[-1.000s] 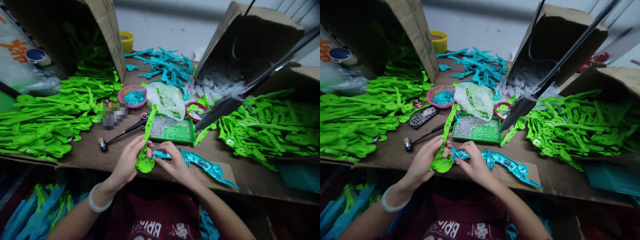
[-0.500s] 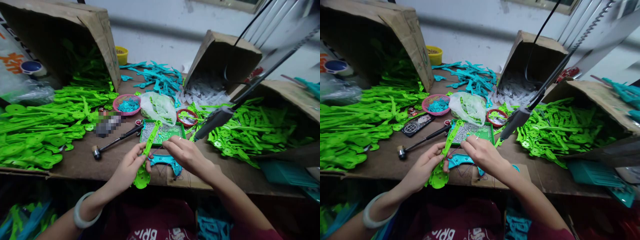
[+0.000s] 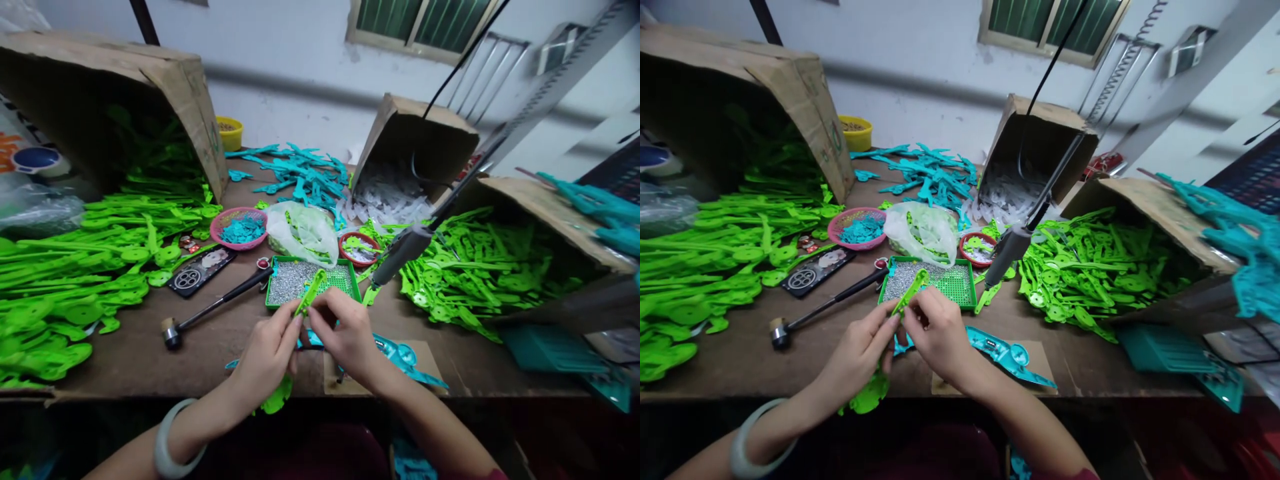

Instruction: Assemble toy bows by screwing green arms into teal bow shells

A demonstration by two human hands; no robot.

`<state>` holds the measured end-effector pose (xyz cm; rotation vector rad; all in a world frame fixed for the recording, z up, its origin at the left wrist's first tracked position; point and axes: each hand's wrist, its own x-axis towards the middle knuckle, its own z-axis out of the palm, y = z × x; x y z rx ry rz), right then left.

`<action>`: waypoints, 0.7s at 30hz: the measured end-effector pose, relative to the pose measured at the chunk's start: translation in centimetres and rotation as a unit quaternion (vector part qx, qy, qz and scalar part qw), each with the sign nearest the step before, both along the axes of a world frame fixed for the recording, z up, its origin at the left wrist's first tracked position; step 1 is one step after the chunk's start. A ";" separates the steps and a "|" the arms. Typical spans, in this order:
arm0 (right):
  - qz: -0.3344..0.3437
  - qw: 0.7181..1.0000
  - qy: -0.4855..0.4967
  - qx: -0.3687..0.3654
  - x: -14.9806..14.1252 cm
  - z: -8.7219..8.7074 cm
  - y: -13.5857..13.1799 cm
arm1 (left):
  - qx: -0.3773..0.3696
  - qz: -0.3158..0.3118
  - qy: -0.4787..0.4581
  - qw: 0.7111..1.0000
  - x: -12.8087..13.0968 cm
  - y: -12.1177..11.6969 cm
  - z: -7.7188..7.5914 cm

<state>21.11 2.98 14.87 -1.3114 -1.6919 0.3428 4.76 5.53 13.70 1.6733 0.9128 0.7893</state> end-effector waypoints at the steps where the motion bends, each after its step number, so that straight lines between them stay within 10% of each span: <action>1: -0.004 0.998 0.047 -0.029 -0.2 -0.2 0.0 | 0.047 0.023 0.004 0.999 0.2 0.0 -0.1; 6: -0.004 0.972 0.200 -0.121 -0.5 -1.2 -0.1 | 0.186 0.075 -0.006 0.980 0.8 0.0 -1.1; 13: -0.007 0.998 -0.023 0.064 -0.2 -3.3 -0.5 | 0.223 0.090 0.005 0.971 1.1 0.0 -3.1; 21: 0.007 0.999 -0.008 0.036 0.1 -4.1 -0.7 | 0.207 0.096 0.035 0.973 1.3 -0.8 -4.6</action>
